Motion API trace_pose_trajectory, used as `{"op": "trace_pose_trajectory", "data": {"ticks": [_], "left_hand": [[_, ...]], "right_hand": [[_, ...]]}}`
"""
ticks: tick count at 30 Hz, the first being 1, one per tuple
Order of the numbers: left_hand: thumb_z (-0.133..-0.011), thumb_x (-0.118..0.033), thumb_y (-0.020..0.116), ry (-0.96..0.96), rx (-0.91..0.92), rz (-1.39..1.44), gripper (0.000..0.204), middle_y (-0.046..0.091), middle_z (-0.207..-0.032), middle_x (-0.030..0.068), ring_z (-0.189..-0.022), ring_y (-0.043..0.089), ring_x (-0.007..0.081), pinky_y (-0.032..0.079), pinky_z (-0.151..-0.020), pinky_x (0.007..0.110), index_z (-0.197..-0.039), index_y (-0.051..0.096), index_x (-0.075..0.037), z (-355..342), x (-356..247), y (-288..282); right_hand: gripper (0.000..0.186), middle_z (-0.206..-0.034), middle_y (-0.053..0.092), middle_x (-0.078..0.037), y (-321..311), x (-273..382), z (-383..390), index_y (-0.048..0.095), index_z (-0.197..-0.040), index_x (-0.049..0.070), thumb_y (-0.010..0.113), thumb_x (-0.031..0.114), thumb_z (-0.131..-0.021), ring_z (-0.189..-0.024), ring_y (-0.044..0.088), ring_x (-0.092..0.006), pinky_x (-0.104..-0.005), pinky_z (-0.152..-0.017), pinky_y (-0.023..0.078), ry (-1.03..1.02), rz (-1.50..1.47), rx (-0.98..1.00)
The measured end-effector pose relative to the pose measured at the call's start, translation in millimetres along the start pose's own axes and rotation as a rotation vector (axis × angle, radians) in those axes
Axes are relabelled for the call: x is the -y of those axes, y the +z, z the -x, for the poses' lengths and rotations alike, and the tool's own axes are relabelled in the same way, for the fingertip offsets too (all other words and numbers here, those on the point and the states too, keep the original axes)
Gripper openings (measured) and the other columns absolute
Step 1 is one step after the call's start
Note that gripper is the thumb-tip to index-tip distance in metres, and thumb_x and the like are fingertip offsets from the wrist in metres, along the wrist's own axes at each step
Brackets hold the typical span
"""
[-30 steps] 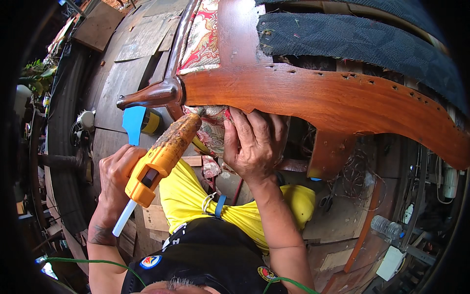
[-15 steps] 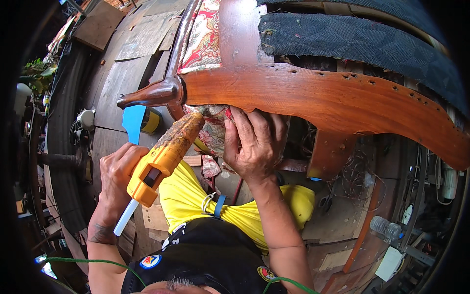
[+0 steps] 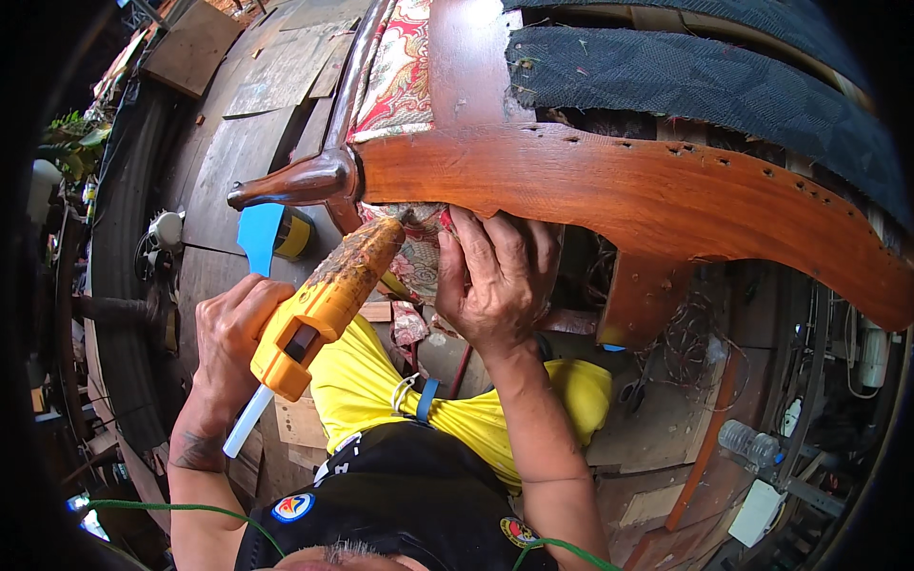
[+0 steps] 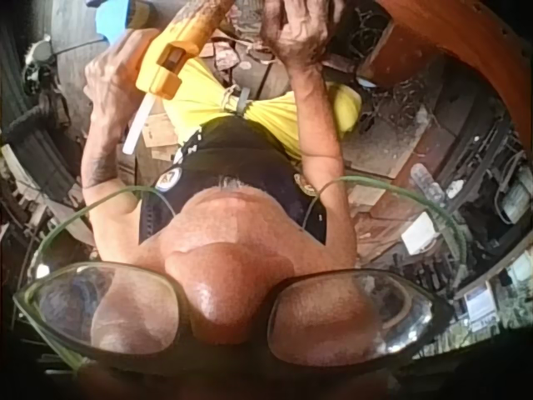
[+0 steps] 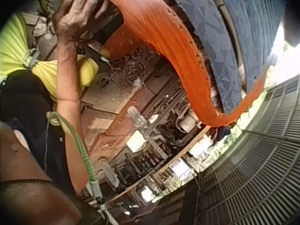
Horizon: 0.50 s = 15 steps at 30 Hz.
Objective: Applying adhesive and securing fabric trim to a wooden chair frame using a hot glue gun.
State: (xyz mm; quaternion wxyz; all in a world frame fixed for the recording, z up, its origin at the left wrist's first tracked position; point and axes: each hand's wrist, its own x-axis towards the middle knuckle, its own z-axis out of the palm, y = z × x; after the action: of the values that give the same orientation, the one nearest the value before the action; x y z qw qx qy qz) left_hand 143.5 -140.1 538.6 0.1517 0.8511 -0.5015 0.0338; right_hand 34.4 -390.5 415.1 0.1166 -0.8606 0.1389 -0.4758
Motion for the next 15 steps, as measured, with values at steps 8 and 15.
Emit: {"op": "trace_pose_trajectory", "data": {"ticks": [8,15], "left_hand": [[-0.079,-0.023,0.088,-0.016,-0.013,-0.01,0.03,0.071,-0.088,0.0067,-0.071,0.072,0.0273,0.056,-0.061,0.038,-0.101,0.072,-0.009,5.0,1.8,-1.7],[-0.08,-0.025,0.088,-0.033,-0.01,-0.015,0.03,0.071,-0.088,0.0066,-0.071,0.072,0.0275,0.055,-0.061,0.039,-0.1,0.072,-0.009,5.0,1.3,-3.1]], "right_hand": [[0.029,-0.122,0.072,-0.009,-4.1,2.9,-3.8,0.08,-0.123,0.006,0.078,0.014,-0.095,-0.117,0.065,-0.0292,-0.0479,-0.111,0.045,-0.013,-0.027,0.016],[0.029,-0.127,0.069,-0.003,-0.5,-1.4,-0.8,0.083,-0.121,0.014,0.08,0.023,-0.094,-0.122,0.059,-0.0325,-0.048,-0.109,0.047,-0.007,0.003,0.016]]}}
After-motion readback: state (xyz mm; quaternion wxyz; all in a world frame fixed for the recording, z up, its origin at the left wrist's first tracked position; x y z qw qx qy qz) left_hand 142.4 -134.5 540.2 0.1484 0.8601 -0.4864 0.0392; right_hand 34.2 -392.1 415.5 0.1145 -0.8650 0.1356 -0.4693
